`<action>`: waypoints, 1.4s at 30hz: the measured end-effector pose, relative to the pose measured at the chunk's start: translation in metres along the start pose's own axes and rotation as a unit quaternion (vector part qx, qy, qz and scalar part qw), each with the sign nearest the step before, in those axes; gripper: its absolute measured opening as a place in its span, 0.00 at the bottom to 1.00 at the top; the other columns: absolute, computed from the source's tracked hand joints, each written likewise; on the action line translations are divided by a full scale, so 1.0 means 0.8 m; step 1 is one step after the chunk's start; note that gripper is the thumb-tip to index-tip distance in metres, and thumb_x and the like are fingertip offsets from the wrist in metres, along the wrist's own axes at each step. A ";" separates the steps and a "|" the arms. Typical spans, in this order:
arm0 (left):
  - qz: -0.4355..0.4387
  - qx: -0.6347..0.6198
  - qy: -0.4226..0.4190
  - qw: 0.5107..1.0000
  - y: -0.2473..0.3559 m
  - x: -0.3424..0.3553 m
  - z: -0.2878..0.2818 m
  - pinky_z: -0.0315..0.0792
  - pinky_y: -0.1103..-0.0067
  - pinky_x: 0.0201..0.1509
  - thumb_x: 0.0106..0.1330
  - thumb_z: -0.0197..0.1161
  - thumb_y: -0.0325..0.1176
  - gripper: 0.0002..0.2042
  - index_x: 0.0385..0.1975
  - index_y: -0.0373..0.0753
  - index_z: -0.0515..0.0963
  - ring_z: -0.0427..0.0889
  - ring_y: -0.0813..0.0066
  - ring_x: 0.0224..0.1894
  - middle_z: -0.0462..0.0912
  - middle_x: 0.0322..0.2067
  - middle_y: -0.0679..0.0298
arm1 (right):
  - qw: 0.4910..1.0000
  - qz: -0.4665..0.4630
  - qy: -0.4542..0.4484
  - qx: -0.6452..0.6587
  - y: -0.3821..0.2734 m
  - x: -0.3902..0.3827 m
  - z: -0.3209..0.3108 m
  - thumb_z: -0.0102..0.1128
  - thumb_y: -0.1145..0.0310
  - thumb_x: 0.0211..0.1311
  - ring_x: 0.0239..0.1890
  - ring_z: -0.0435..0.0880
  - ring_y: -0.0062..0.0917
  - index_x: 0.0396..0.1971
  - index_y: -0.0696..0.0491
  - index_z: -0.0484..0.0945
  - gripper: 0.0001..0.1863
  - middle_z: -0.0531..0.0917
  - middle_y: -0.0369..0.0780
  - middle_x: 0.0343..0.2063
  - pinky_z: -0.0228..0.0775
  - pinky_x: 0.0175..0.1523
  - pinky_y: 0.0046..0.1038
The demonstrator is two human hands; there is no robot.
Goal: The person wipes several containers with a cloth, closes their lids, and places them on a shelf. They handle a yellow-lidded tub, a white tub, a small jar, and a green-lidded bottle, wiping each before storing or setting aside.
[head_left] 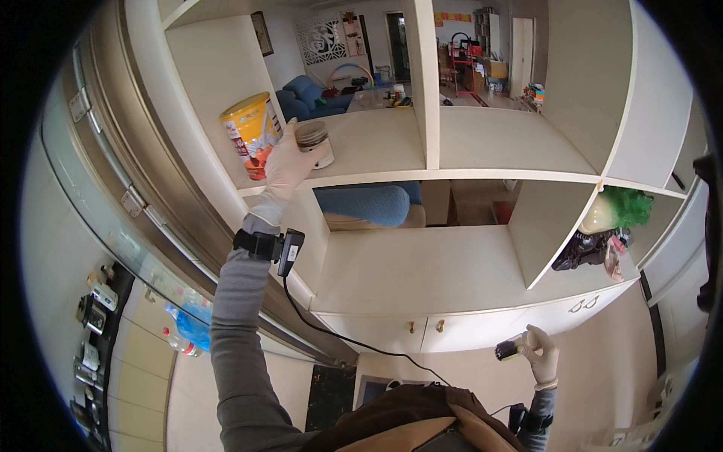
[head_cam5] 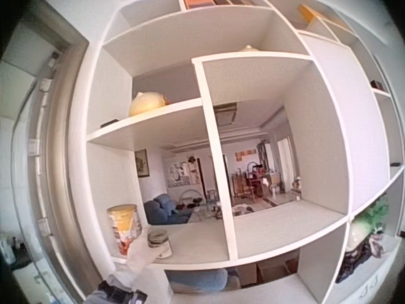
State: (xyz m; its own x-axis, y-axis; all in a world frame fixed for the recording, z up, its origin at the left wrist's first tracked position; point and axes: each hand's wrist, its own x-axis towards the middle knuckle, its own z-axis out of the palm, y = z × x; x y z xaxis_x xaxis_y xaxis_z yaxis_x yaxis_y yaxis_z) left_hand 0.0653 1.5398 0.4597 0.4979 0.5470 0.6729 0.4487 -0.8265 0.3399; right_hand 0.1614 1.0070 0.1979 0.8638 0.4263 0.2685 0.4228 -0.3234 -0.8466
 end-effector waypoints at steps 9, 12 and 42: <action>0.197 0.237 0.175 0.935 0.038 -0.039 -0.022 0.60 0.61 0.63 0.55 0.64 0.43 0.28 0.57 0.43 0.70 0.67 0.52 0.58 0.69 0.56 0.51 | 0.998 -0.017 0.032 -0.058 -0.003 -0.005 -0.008 0.72 0.71 0.45 0.30 0.79 0.21 0.48 0.57 0.79 0.25 0.83 0.39 0.31 0.72 0.37 0.23; 0.352 0.283 0.105 0.886 0.032 -0.041 -0.007 0.51 0.58 0.67 0.58 0.60 0.34 0.16 0.47 0.43 0.77 0.62 0.52 0.62 0.67 0.60 0.61 | 0.998 0.027 0.010 -0.063 -0.008 -0.006 -0.013 0.71 0.66 0.48 0.29 0.79 0.22 0.49 0.53 0.79 0.25 0.84 0.40 0.34 0.73 0.38 0.24; 0.419 -0.232 -0.175 0.860 0.072 -0.268 0.055 0.66 0.65 0.54 0.55 0.64 0.35 0.24 0.52 0.35 0.75 0.75 0.55 0.49 0.76 0.50 0.54 | 0.984 -0.132 -0.096 0.071 -0.134 0.044 0.009 0.71 0.65 0.50 0.35 0.81 0.19 0.52 0.55 0.75 0.28 0.82 0.38 0.39 0.74 0.44 0.24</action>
State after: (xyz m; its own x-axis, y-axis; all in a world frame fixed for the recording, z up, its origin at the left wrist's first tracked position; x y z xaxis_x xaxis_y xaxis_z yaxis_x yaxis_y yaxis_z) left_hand 0.0171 1.3811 0.3060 0.7319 -0.3273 0.5976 -0.4812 -0.8692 0.1133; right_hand 0.1449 1.0625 0.2947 0.6557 0.6352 0.4081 0.5715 -0.0644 -0.8181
